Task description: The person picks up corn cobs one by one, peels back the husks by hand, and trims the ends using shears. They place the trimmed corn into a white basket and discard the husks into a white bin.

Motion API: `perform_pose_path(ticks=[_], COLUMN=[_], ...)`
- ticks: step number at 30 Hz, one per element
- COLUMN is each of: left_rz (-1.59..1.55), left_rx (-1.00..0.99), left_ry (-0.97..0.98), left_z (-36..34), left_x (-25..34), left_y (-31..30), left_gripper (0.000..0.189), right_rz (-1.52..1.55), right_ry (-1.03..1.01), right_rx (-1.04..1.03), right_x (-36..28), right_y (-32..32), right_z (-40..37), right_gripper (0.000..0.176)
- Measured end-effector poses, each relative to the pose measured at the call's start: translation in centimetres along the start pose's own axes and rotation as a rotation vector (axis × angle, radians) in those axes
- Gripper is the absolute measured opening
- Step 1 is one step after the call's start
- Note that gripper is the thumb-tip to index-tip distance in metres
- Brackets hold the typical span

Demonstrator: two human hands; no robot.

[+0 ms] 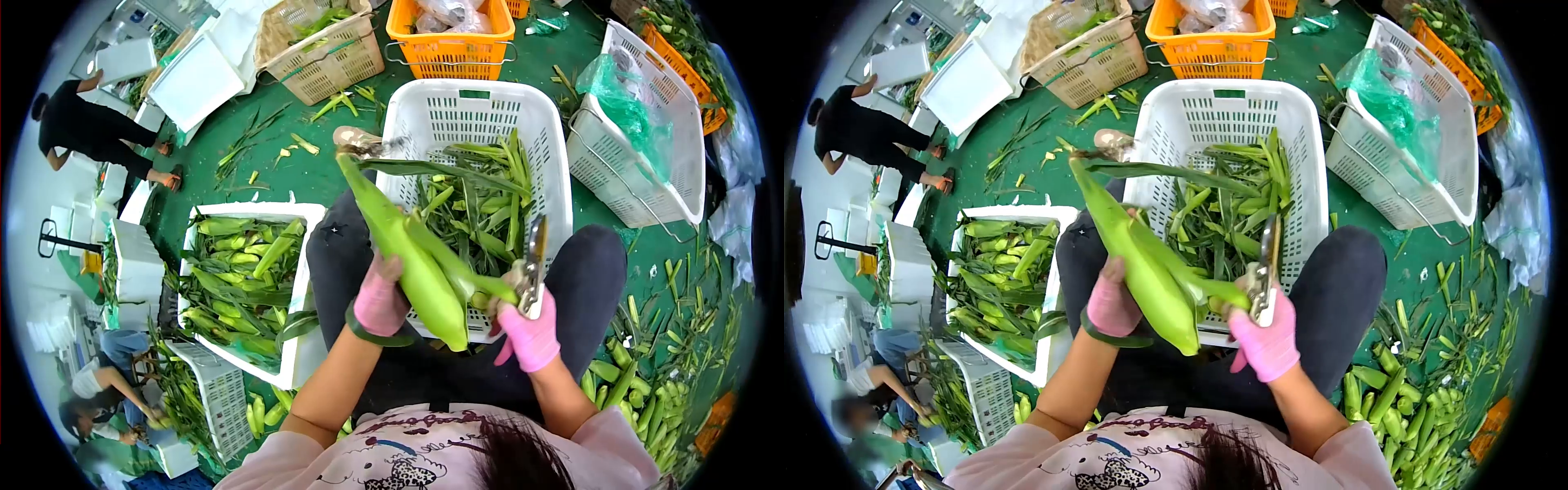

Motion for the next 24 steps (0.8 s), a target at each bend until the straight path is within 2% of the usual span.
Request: perform_pose_path(ticks=[1,2,3,4,6,7,8,10,11,12,14,15,18,19,20,22,24], left_rz=[-0.055,-0.111,-0.15,-0.008,-0.233,0.002,0.14,0.633,0.733,0.967,1.437,1.528,1.799,1.756,1.733,1.678,1.493], left_rx=[0.003,0.009,0.017,0.049,-0.046,0.119,0.052,0.05,0.058,0.079,0.119,0.113,0.108,0.12,0.047,-0.091,-0.233], left_ry=[-0.069,-0.133,-0.166,-0.132,-0.198,-0.242,-0.232,-0.144,-0.044,-0.039,-0.01,0.036,0.168,0.134,0.105,0.042,-0.213], left_z=[-0.3,-0.8,-1.0,-1.4,-1.3,-1.7,-1.7,-1.1,-0.8,-0.8,-0.7,-0.6,-1.1,-1.3,-1.3,-1.5,-1.5], left_x=[-0.1,-0.1,0.4,1.5,0.2,-0.4,-0.3,1.2,1.5,2.0,3.4,3.7,4.6,4.8,4.6,4.3,3.1], left_y=[-0.8,-1.7,-1.7,-1.4,-1.6,-3.8,-4.0,-1.4,-0.4,0.6,3.1,4.0,6.0,6.1,6.3,6.6,5.6], left_gripper=[0.071,0.069,0.06,0.052,0.048,0.053,0.055,0.055,0.054,0.054,0.054,0.056,0.061,0.059,0.058,0.057,0.058], right_rz=[-0.072,-0.287,-0.358,-0.428,-0.467,-0.395,-0.513,-0.754,-0.753,-0.739,-0.734,-0.688,-0.538,-0.531,-0.603,-0.522,-0.726], right_ry=[-0.026,-0.13,-0.161,-0.192,-0.338,-0.407,-0.455,-0.544,-0.451,-0.352,-0.294,-0.205,0.18,0.118,0.063,0.113,-0.023], right_rx=[0.113,0.105,0.191,0.28,0.453,0.463,0.39,0.243,-0.013,-0.264,-0.493,-0.55,-0.482,-0.432,-0.41,-0.478,-0.511], right_x=[-0.5,-1.2,-2.0,-2.8,-4.5,-4.7,-6.1,-8.9,-8.5,-7.4,-5.2,-4.7,-2.8,-2.4,-1.7,-0.7,-2.5], right_y=[-1.5,-2.9,-4.4,-5.6,-8.2,-8.7,-7.1,-2.6,-0.3,1.9,4.1,4.8,3.9,3.1,2.4,1.8,1.9], right_z=[0.1,1.1,1.6,1.8,1.4,0.8,0.1,-2.1,-2.1,-2.5,-3.3,-3.5,-2.2,-1.5,-0.9,-0.1,0.2], right_gripper=[0.032,0.037,0.04,0.043,0.046,0.05,0.051,0.054,0.058,0.064,0.074,0.08,0.082,0.086,0.089,0.09,0.086])
Point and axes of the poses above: each hand's wrist, its own z-axis towards the middle knuckle, its own y-axis out of the palm, x = y × z, the point moved 9 cm from there along z, towards the middle knuckle, and after that the axes turned 9 degrees about -x, right-handed, at the moved point
